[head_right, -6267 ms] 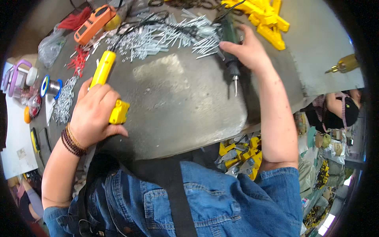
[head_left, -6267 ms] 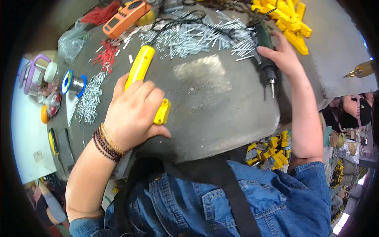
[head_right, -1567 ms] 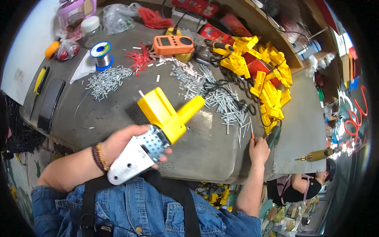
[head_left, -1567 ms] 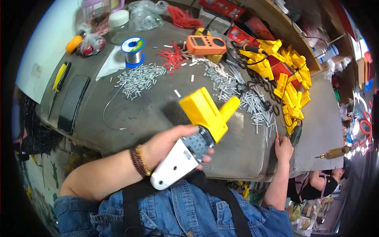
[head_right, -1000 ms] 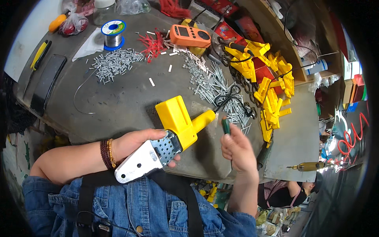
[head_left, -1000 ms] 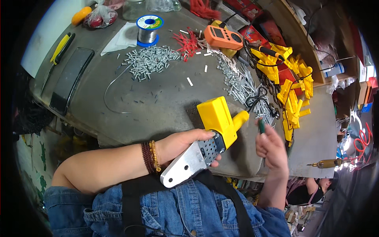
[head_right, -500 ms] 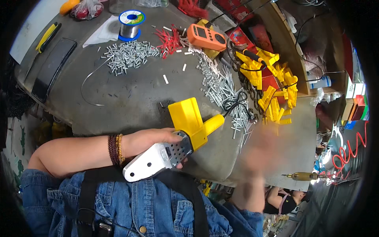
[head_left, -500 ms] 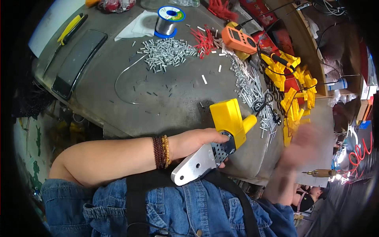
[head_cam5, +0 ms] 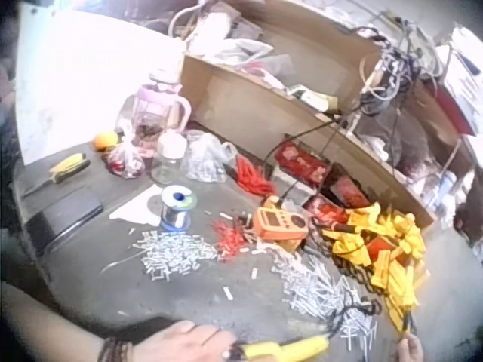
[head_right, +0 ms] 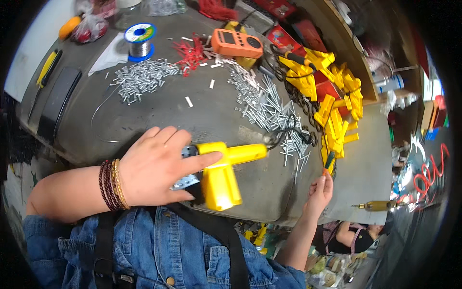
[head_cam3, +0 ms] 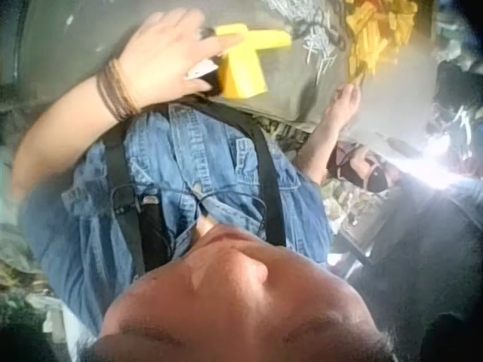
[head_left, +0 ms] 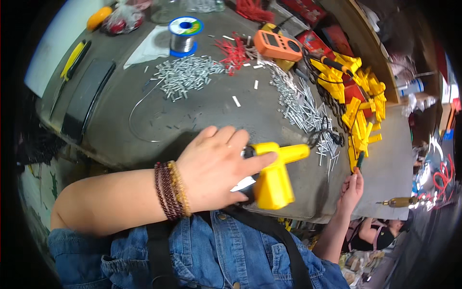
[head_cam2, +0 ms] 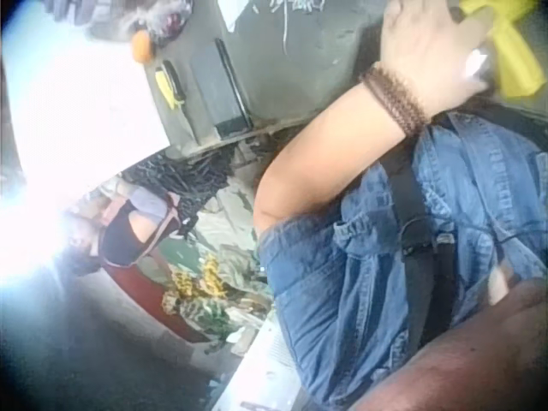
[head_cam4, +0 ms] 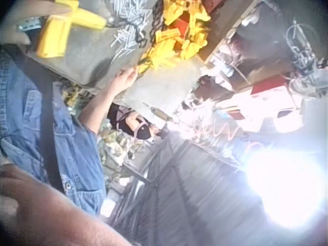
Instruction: Soldering wires and assembling components into a yellow plastic housing.
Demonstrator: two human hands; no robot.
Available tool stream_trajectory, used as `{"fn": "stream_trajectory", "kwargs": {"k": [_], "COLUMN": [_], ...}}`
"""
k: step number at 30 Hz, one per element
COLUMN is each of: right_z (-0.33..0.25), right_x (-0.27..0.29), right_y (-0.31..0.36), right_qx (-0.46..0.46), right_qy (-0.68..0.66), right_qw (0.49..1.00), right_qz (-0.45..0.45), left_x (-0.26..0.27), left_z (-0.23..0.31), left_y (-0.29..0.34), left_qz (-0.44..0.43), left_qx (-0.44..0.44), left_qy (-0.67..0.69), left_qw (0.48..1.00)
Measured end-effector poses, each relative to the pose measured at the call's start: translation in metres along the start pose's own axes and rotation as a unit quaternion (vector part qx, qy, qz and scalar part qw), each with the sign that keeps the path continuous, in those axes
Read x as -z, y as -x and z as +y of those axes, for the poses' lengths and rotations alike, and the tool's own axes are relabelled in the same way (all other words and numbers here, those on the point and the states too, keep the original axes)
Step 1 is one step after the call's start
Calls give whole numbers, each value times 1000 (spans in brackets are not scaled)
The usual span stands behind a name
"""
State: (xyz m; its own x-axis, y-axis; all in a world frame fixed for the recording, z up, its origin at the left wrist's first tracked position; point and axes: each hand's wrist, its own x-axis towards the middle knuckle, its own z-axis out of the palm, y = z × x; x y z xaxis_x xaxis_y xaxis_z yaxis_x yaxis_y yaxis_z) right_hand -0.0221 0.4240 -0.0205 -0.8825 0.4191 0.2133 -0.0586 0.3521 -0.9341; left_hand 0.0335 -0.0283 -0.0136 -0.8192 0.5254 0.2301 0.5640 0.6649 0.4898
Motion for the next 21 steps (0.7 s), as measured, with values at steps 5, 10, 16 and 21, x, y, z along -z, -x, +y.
{"fn": "stream_trajectory", "kwargs": {"k": [5,10,16,21], "right_z": [109,98,81,115], "right_x": [95,103,95,165], "right_y": [-70,-98,-106,-139], "right_qx": [44,175,23,-48], "right_qy": [169,354,617,572], "right_qw": [984,918,780,818], "right_qz": [-28,-42,101,34], "left_x": [1,2,-6,23], "left_z": [-20,-60,-66,-40], "left_y": [2,-31,-46,-34], "left_qz": [72,44,-80,80], "left_qx": [-14,45,39,131], "left_qy": [54,67,-34,274], "left_qw": [996,996,995,949]}}
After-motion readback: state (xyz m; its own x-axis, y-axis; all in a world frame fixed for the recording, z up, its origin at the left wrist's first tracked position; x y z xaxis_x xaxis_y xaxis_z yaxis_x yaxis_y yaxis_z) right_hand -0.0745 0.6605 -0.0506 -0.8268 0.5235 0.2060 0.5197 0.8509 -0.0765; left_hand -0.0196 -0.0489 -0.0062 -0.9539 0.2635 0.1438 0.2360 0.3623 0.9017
